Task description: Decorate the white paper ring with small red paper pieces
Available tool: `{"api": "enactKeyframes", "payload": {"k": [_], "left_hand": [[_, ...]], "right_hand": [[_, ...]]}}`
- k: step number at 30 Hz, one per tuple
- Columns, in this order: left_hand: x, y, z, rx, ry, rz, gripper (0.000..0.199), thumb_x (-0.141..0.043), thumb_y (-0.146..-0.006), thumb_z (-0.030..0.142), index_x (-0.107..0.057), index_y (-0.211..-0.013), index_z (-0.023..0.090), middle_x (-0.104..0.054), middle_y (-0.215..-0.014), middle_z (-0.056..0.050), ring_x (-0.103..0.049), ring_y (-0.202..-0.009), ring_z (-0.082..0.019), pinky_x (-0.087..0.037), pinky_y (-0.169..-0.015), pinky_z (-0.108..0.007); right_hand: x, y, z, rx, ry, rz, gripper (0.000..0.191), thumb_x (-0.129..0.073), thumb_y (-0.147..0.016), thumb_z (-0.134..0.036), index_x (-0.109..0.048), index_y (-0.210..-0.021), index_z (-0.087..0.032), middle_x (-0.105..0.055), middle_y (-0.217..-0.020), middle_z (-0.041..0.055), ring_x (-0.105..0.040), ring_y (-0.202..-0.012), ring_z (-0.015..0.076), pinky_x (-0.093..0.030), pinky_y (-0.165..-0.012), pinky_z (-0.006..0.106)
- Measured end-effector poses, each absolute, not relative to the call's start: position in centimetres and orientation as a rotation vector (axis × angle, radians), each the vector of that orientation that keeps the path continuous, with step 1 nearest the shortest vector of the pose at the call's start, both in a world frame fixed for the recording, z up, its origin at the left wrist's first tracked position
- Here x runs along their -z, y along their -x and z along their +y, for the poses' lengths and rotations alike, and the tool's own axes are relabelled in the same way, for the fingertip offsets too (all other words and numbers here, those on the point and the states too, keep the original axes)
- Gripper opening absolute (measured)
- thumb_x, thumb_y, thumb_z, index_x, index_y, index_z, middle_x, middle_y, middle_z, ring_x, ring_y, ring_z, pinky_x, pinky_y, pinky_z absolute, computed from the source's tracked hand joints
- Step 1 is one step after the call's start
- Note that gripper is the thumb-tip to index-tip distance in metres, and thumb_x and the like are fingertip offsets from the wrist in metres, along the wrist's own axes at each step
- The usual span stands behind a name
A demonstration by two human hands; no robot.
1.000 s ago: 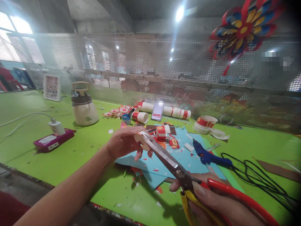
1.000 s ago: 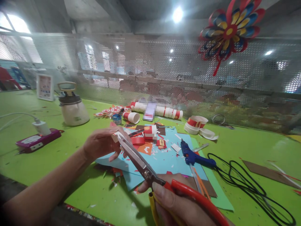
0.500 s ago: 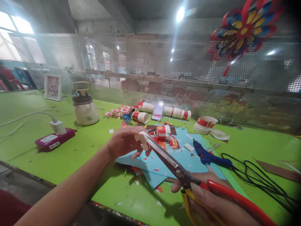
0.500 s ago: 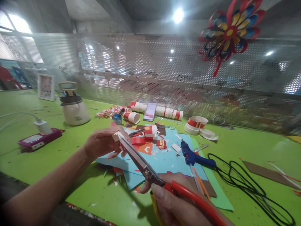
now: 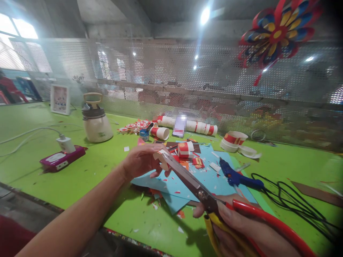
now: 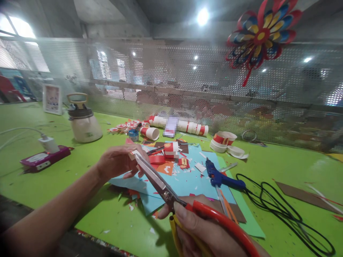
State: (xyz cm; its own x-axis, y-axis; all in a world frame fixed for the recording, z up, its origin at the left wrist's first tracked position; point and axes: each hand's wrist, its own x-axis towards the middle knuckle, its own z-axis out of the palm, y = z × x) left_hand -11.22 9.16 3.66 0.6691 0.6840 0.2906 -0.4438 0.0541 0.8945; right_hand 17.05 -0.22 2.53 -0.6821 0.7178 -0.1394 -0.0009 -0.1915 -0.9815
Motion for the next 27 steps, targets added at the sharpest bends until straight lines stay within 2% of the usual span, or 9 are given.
{"api": "enactKeyframes", "payload": {"k": [5,8,11,14,20,27], "left_hand": [[-3.7,11.2,9.1,-0.877,-1.253,0.244,0.023,-0.049,-0.087,0.028,-0.064,-0.085,0.010,-0.070,-0.073,-0.013,-0.069,-0.064,-0.022,-0.043,-0.037,-0.019],[-3.7,11.2,9.2,-0.876,-1.252,0.249,0.023,-0.049,-0.087,0.027,-0.064,-0.084,0.009,-0.070,-0.073,-0.013,-0.070,-0.064,-0.022,-0.043,-0.037,-0.019],[-3.7,11.3,9.2,-0.857,-1.248,0.248,0.021,-0.051,-0.086,0.027,-0.063,-0.084,0.010,-0.070,-0.072,-0.013,-0.070,-0.063,-0.022,-0.042,-0.036,-0.019],[-3.7,11.3,9.2,-0.842,-1.247,0.244,0.021,-0.053,-0.085,0.028,-0.063,-0.083,0.010,-0.070,-0.070,-0.013,-0.069,-0.062,-0.022,-0.041,-0.036,-0.019],[-3.7,11.4,9.4,-0.855,-1.244,0.249,0.020,-0.053,-0.085,0.029,-0.062,-0.087,0.011,-0.070,-0.072,-0.012,-0.069,-0.063,-0.022,-0.041,-0.036,-0.018],[-3.6,11.5,9.5,-0.841,-1.254,0.266,0.019,-0.053,-0.085,0.029,-0.061,-0.084,0.012,-0.070,-0.072,-0.012,-0.069,-0.062,-0.021,-0.041,-0.036,-0.018]], "right_hand": [[-2.8,-16.6,-0.4,-1.867,0.840,-1.637,0.042,-0.042,-0.099,-0.051,-0.065,-0.110,-0.017,-0.040,-0.051,-0.0070,-0.035,-0.043,0.0043,-0.033,-0.044,0.016],[-3.3,-16.4,-0.4,-1.766,0.948,-1.704,0.046,-0.044,-0.095,-0.059,-0.065,-0.104,-0.019,-0.042,-0.051,-0.0064,-0.037,-0.043,0.0052,-0.030,-0.043,0.017],[-4.0,-16.5,-0.5,-1.592,1.043,-1.858,0.049,-0.046,-0.092,-0.063,-0.068,-0.101,-0.020,-0.045,-0.048,-0.0055,-0.041,-0.045,0.0077,-0.036,-0.048,0.021],[-4.2,-16.9,-0.5,-1.463,1.095,-1.915,0.041,-0.049,-0.094,-0.055,-0.071,-0.099,-0.021,-0.047,-0.050,-0.0042,-0.043,-0.047,0.0098,-0.040,-0.052,0.024],[-2.7,-16.9,-0.3,-1.549,1.044,-1.818,0.032,-0.052,-0.094,-0.050,-0.072,-0.101,-0.026,-0.046,-0.051,-0.0034,-0.044,-0.046,0.0116,-0.042,-0.050,0.024],[-2.5,-16.8,-0.4,-1.563,1.076,-1.730,0.034,-0.055,-0.092,-0.050,-0.070,-0.101,-0.021,-0.049,-0.058,-0.0022,-0.048,-0.051,0.0111,-0.043,-0.049,0.022]]}}
